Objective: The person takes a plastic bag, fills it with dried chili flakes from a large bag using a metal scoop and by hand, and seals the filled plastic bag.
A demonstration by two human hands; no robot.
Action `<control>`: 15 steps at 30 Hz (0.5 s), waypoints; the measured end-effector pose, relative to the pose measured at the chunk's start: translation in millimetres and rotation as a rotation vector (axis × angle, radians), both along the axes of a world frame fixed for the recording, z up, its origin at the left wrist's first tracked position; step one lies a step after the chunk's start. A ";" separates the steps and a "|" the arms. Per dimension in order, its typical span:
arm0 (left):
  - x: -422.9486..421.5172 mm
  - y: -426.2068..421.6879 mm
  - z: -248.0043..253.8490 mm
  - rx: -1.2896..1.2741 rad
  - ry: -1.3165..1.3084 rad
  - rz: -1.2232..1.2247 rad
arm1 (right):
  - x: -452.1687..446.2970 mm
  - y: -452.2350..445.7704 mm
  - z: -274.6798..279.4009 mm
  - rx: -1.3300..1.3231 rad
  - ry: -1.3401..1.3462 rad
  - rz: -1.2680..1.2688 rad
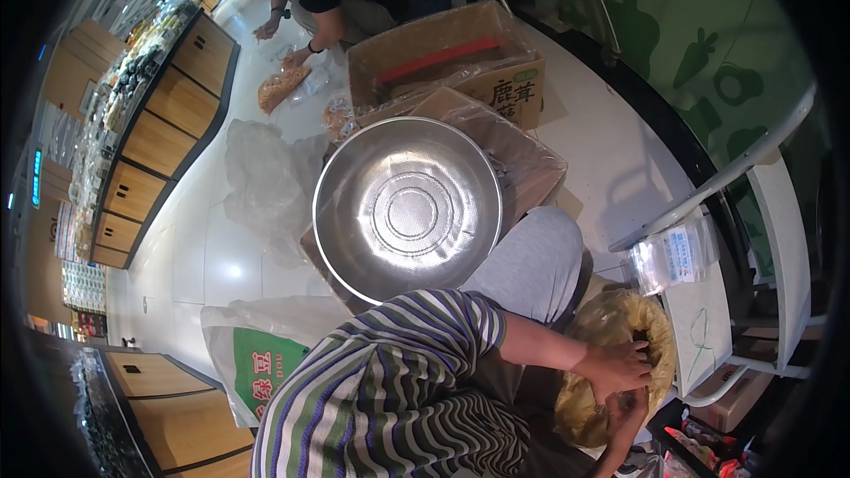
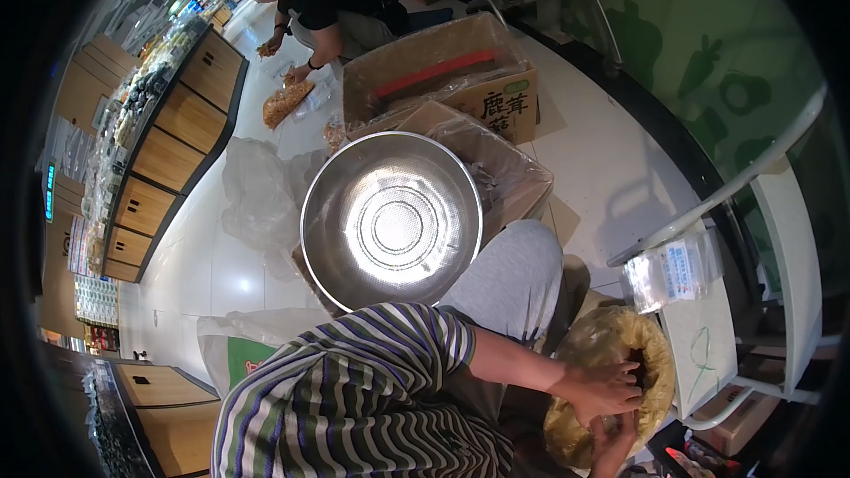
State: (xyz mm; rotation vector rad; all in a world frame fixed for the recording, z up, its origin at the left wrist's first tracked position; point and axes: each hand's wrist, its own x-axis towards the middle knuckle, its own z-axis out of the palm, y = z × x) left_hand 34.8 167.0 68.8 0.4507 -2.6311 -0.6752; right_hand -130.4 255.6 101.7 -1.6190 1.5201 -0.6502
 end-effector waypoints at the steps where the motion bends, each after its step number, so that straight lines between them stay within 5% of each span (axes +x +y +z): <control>1: -0.4 0.3 -1.4 0.000 0.001 0.001 | -1.2 0.6 -0.7 0.021 -0.008 -0.004; 8: -2.4 2.8 -9.2 -0.052 0.005 0.037 | 2.9 2.3 -15.5 0.086 -0.175 -0.202; 10: -2.8 3.7 -10.6 -0.072 0.010 0.056 | 2.2 2.4 -4.4 0.016 0.045 0.003; 15: -1.7 5.3 -6.9 -0.097 -0.007 0.062 | -1.4 5.6 -13.8 -0.005 -0.009 0.013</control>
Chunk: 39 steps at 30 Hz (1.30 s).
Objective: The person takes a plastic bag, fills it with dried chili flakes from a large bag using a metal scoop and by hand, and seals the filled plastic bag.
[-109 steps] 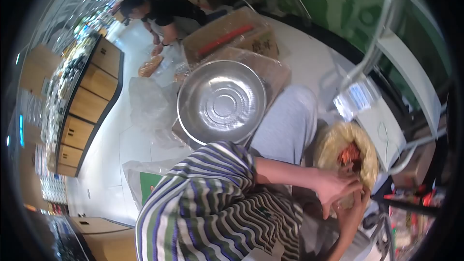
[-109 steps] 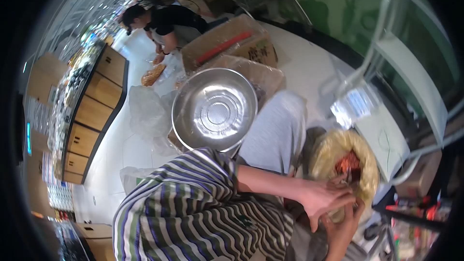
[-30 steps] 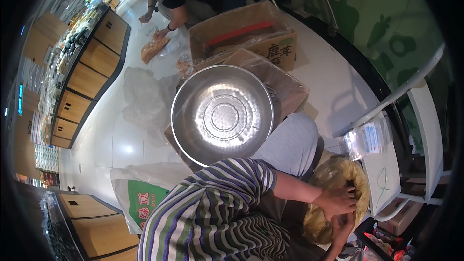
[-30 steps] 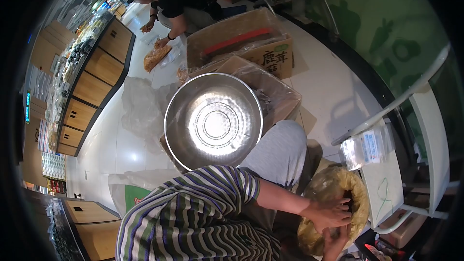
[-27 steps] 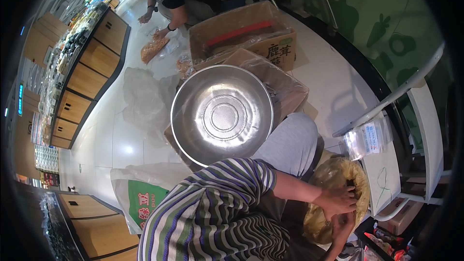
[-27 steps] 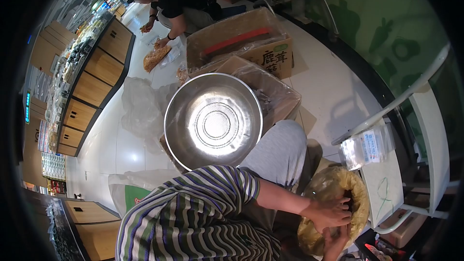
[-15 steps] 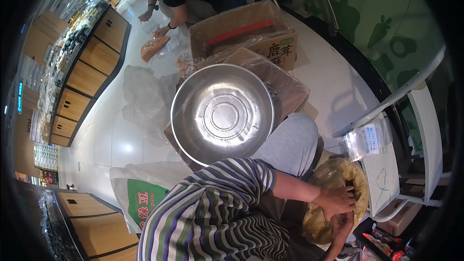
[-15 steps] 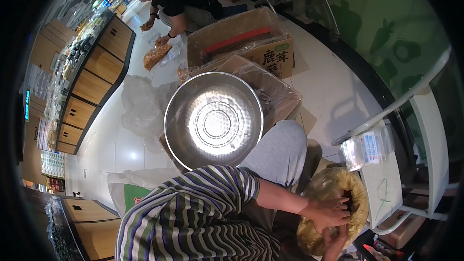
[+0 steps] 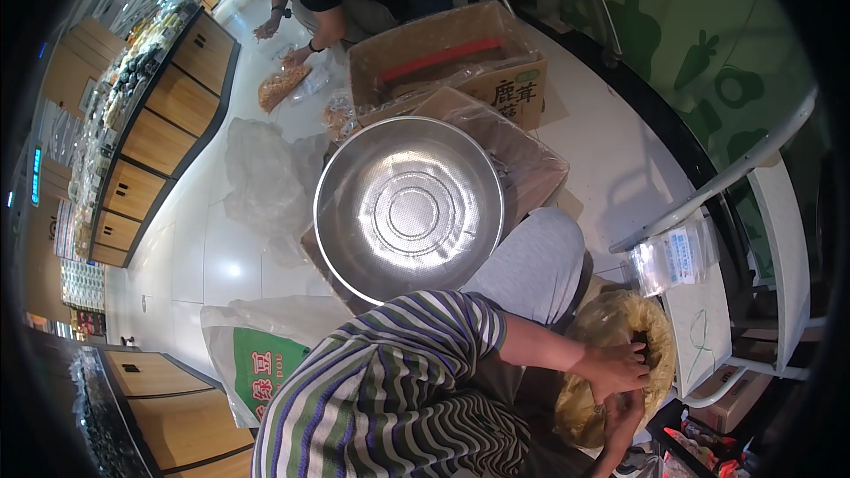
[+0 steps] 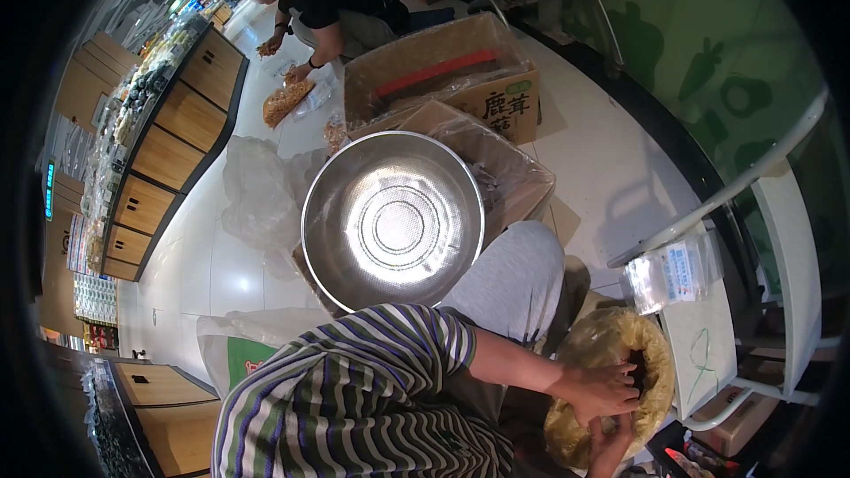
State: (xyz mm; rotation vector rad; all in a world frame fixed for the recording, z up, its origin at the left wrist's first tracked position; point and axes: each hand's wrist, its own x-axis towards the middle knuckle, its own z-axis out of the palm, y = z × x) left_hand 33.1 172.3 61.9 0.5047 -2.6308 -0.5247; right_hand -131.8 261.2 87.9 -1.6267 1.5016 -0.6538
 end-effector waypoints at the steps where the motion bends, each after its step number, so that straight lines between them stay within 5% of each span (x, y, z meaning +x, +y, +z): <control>1: 0.1 0.3 -0.1 0.000 0.001 0.000 | -0.7 0.6 -1.3 -0.013 0.001 0.005; 39: -3.9 2.8 -11.8 0.069 -0.042 -0.002 | 3.1 0.0 -1.4 0.120 0.077 -0.048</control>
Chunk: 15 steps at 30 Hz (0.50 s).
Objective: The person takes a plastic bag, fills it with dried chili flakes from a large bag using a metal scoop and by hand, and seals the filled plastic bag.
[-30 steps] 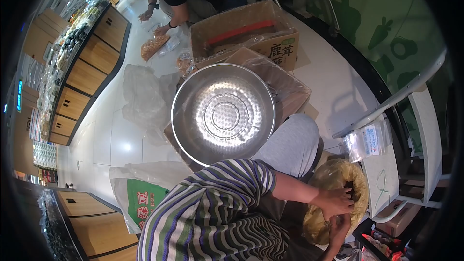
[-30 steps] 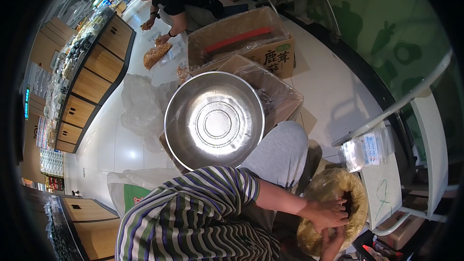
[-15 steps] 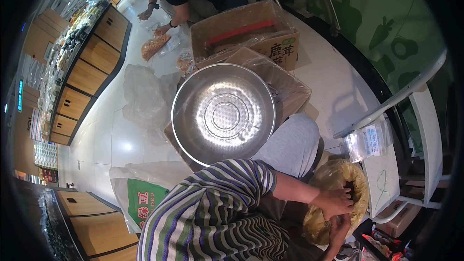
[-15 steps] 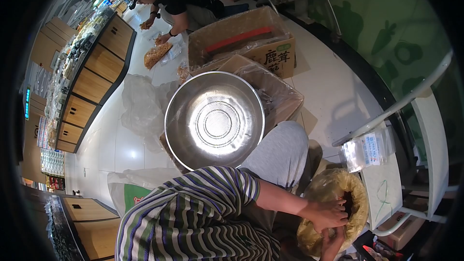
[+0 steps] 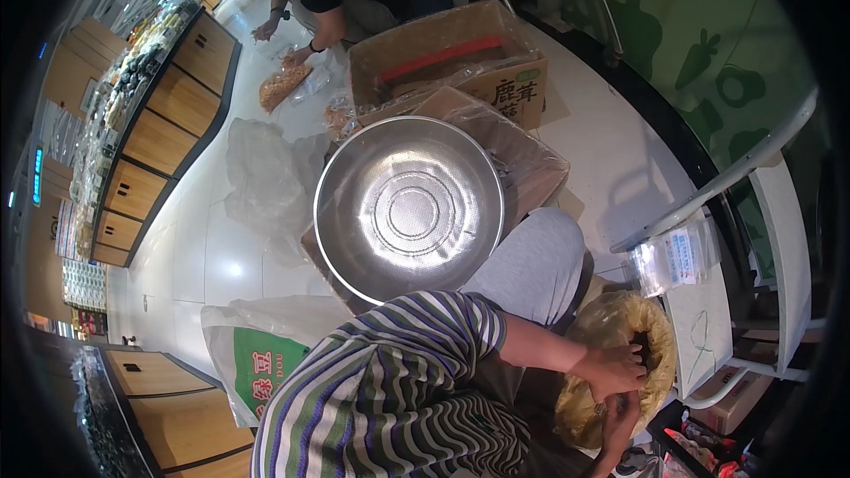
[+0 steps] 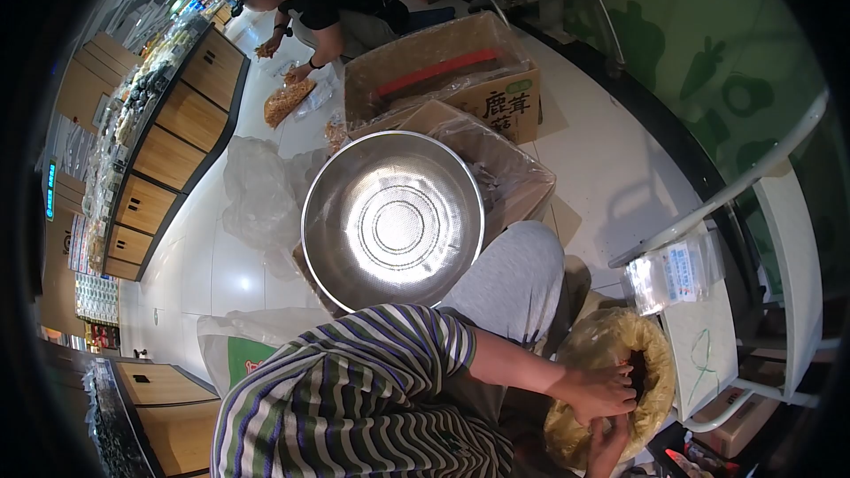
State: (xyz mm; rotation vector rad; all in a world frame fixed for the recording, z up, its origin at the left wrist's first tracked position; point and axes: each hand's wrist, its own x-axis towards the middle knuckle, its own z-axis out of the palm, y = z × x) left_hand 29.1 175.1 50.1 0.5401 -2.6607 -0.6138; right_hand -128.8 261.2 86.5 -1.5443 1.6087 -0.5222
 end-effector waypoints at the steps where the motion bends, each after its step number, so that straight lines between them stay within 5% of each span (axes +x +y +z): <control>1: 0.0 0.1 -0.1 0.000 0.000 0.000 | 1.3 0.0 1.5 -0.014 0.001 0.003; 15: -2.8 1.7 -6.3 -0.043 0.040 0.015 | -4.1 0.5 -5.5 -0.033 -0.013 0.013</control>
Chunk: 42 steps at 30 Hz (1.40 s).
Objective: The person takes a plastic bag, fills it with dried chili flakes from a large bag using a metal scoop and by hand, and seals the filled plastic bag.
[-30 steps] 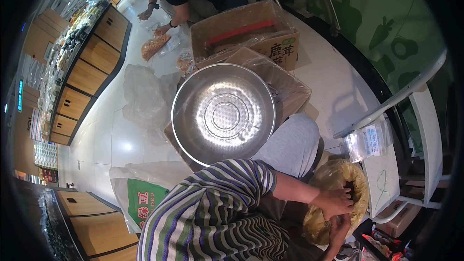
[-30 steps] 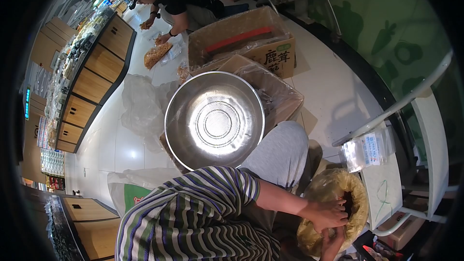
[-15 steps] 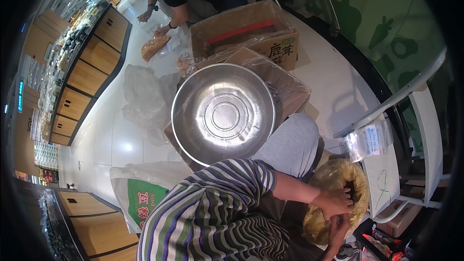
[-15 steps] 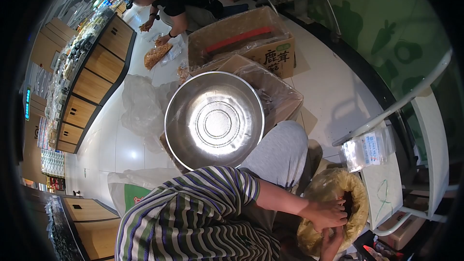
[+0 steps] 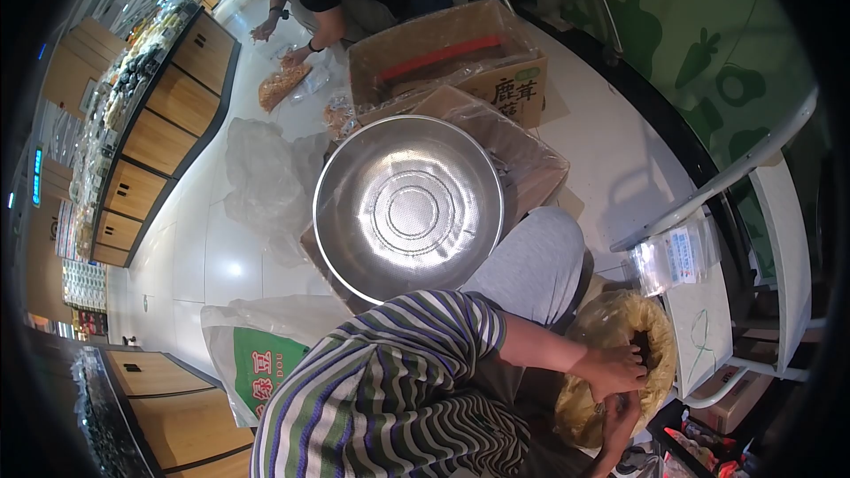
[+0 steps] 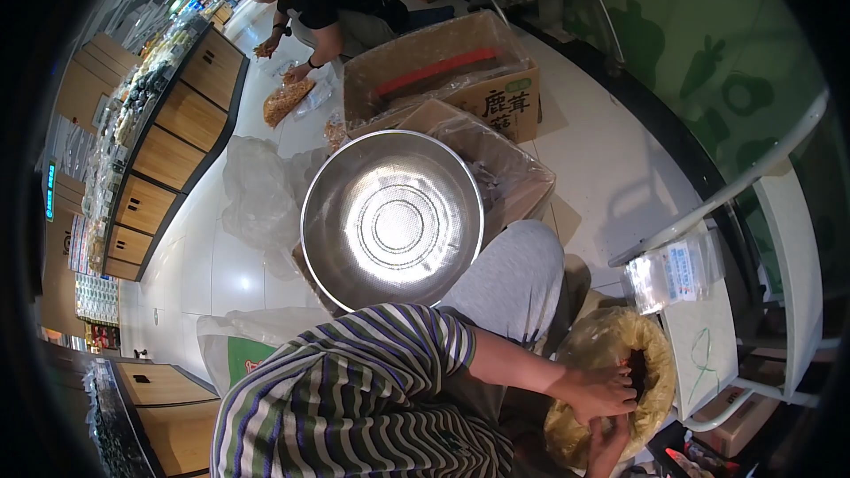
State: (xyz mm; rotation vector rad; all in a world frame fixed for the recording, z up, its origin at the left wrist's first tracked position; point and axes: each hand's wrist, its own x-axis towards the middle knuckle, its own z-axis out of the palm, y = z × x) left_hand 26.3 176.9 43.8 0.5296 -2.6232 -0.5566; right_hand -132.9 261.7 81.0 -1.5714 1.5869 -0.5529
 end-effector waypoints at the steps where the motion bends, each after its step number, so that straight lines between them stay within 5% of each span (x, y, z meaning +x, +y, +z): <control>1: 0.0 -0.2 0.4 0.000 0.000 0.000 | -0.5 0.0 -0.4 0.006 0.014 0.001; 29: 0.4 -4.7 0.7 0.057 -0.025 -0.010 | 7.0 1.8 0.5 0.041 -0.063 0.021; 36: 27.9 -37.2 46.3 0.072 0.026 0.053 | -9.9 11.7 -0.7 -0.289 0.101 -0.225; 37: 27.8 -52.0 53.3 0.254 -0.091 0.062 | -13.9 12.4 -7.5 -0.320 0.024 -0.358; 38: 29.9 -55.1 16.0 0.122 0.283 0.138 | -16.8 13.5 -2.5 -0.246 -0.024 -0.446; 40: 33.0 -76.5 22.6 0.400 0.168 0.231 | -41.7 18.2 -30.9 -0.213 -0.097 -0.517; 42: 69.0 -78.6 113.9 0.185 0.092 0.380 | -55.7 17.5 -55.9 -0.164 -0.081 -0.541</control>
